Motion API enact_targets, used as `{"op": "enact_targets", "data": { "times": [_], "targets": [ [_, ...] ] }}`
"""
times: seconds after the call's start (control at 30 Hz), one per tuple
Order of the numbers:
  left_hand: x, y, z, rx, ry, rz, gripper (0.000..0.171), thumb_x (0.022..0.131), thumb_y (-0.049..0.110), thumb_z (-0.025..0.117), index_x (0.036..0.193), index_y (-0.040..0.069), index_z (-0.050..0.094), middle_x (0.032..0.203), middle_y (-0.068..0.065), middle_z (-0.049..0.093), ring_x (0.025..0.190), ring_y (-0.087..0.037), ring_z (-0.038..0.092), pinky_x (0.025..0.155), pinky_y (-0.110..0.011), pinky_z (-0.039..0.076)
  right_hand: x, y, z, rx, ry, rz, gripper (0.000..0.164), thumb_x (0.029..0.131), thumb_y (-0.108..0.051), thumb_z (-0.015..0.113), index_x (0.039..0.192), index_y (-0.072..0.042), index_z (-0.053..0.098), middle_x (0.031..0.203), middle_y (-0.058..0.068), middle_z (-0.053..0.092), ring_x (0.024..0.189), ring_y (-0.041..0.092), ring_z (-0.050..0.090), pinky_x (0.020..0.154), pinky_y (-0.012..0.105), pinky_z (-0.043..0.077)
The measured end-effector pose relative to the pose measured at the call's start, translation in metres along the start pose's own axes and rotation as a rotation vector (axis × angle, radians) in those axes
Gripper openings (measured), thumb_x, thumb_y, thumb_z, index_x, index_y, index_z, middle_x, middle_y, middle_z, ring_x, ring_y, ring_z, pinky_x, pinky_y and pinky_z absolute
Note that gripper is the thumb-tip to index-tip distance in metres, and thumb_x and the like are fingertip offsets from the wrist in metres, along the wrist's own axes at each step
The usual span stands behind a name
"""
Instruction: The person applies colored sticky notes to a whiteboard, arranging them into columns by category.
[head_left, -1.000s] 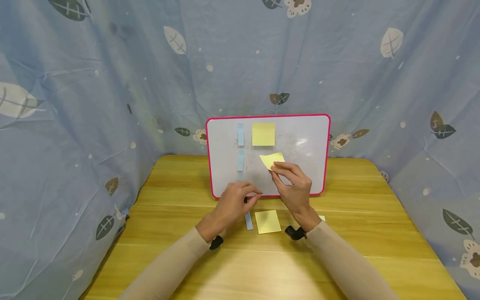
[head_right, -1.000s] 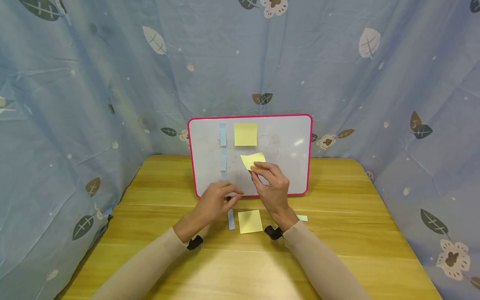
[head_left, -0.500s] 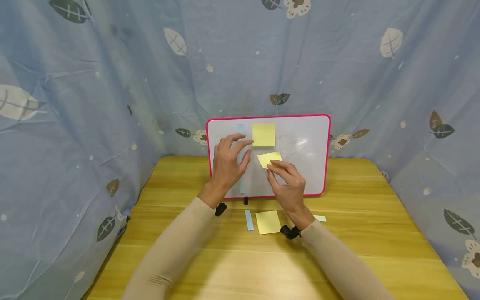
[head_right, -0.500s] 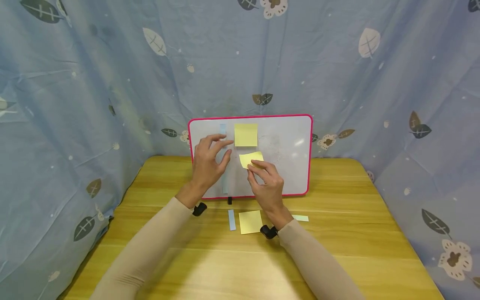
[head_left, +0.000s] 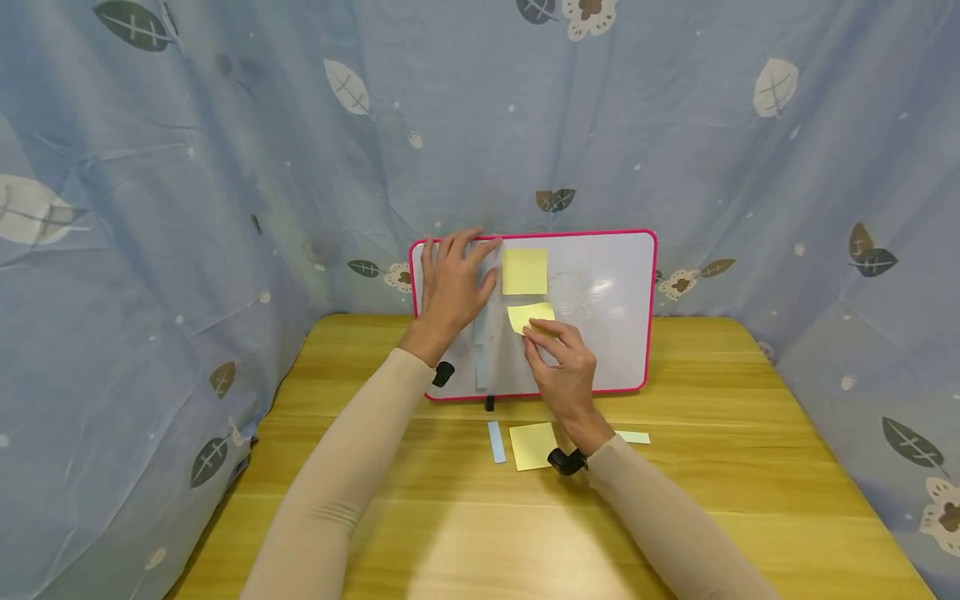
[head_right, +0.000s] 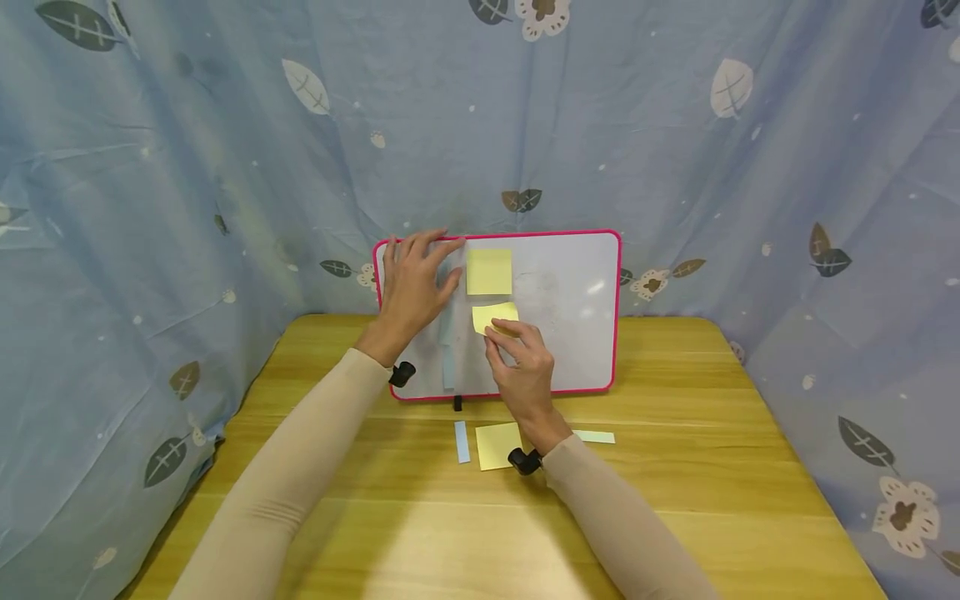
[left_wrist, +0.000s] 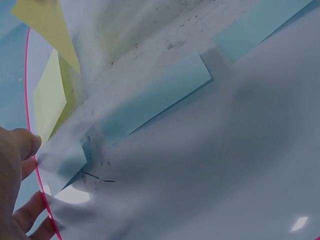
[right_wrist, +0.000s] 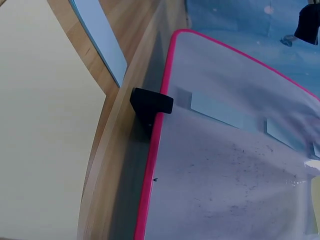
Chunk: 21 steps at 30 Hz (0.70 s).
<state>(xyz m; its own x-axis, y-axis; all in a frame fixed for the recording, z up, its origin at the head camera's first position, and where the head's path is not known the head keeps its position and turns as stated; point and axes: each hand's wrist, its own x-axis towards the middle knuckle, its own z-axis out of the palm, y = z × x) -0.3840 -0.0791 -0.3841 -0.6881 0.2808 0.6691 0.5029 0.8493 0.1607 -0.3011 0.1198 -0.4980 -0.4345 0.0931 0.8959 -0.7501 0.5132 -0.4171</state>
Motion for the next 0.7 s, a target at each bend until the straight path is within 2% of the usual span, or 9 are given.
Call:
{"op": "enact_targets", "data": {
  "times": [0.33,0.7],
  "targets": [
    [0.001,0.000,-0.002,0.083,-0.077,-0.014,0.070,0.110,0.041,0.082,0.175,0.032,0.055,0.170,-0.007,0.059,0.165,-0.036,0.049,0.145,-0.076,0.019,0.002,0.000,0.009,-0.018,-0.016,0.021,0.017,0.098,0.003,0.091,0.115,-0.001,0.092,0.123,0.018,0.087,0.115,0.041,0.082,0.095,0.051,0.069],
    [-0.001,0.001,0.000,0.108,-0.154,-0.012,0.102,0.096,0.048,0.095,0.182,0.033,0.042,0.176,-0.010,0.050,0.170,-0.036,0.041,0.146,-0.076,0.011,0.001,0.002,0.013,-0.037,-0.024,0.035,0.016,0.099,0.000,0.091,0.114,0.000,0.092,0.121,0.017,0.087,0.115,0.040,0.083,0.097,0.051,0.069]
  ]
}}
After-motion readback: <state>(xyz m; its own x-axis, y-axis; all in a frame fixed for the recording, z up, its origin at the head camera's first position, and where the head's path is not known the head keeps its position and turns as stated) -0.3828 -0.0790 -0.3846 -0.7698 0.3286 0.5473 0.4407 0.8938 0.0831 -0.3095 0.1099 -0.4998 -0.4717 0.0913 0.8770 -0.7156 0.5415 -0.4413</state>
